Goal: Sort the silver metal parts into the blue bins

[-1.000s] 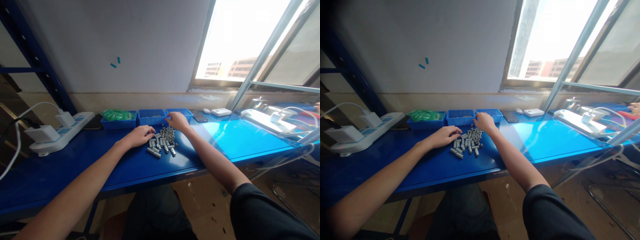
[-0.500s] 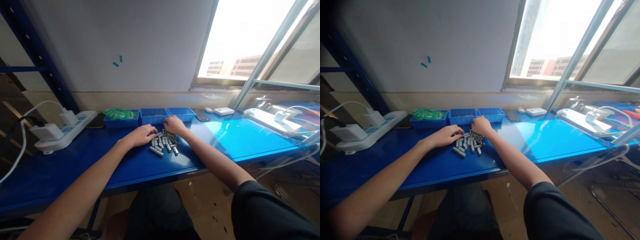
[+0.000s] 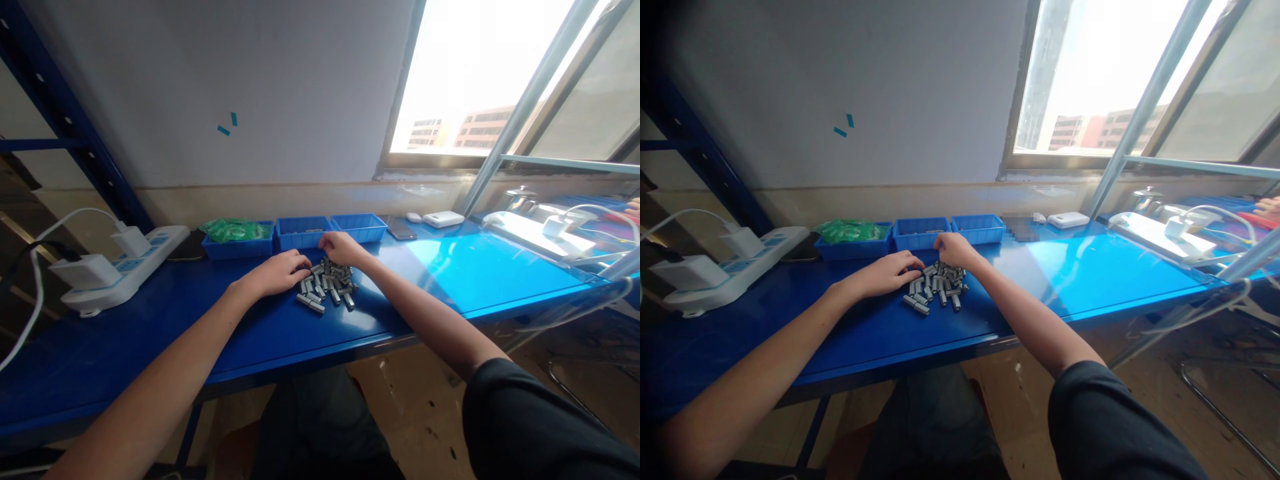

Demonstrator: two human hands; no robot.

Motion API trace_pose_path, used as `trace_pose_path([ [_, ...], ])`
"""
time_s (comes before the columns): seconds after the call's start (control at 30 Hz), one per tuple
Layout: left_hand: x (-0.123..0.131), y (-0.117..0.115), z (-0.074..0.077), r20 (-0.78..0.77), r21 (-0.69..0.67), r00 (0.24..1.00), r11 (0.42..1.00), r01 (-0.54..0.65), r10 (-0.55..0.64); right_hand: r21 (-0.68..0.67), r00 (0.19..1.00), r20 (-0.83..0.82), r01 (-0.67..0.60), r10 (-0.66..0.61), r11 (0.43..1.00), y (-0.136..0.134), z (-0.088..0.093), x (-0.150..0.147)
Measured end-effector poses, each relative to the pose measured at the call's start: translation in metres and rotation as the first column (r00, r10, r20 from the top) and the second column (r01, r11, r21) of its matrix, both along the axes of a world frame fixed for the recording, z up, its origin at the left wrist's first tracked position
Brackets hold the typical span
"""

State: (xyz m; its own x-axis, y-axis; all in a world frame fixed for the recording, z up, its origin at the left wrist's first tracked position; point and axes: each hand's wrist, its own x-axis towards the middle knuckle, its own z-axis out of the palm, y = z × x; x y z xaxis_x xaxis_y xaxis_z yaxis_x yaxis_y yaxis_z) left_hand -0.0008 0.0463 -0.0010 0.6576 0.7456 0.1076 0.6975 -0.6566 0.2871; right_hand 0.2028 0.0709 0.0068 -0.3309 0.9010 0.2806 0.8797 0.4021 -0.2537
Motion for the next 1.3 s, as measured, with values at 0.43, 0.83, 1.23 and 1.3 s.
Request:
trace_pose_path([
  [0.43,-0.001,-0.001,0.001,-0.014,-0.012,1.0,1.0,-0.003,0.003,0.366,0.945,-0.228,0.306,-0.234,0.879,0.015,0.019,0.056],
  [0.83,-0.001,-0.002,0.002,-0.036,-0.014,0.999,1.0,0.011,-0.012,-0.193,0.989,0.115,-0.069,0.092,0.979,0.006,-0.002,0.007],
  [1.23,-0.002,-0.002,0.003,-0.049,-0.019,0.999,1.0,0.006,-0.007,-0.126,0.971,0.22,-0.069,0.096,0.99,-0.005,0.005,0.006],
  [1.3,-0.001,-0.003,0.004,-0.043,-0.021,0.999,1.0,0.009,-0.01,-0.131,0.972,0.204,-0.091,0.117,0.987,-0.008,0.006,0.004],
])
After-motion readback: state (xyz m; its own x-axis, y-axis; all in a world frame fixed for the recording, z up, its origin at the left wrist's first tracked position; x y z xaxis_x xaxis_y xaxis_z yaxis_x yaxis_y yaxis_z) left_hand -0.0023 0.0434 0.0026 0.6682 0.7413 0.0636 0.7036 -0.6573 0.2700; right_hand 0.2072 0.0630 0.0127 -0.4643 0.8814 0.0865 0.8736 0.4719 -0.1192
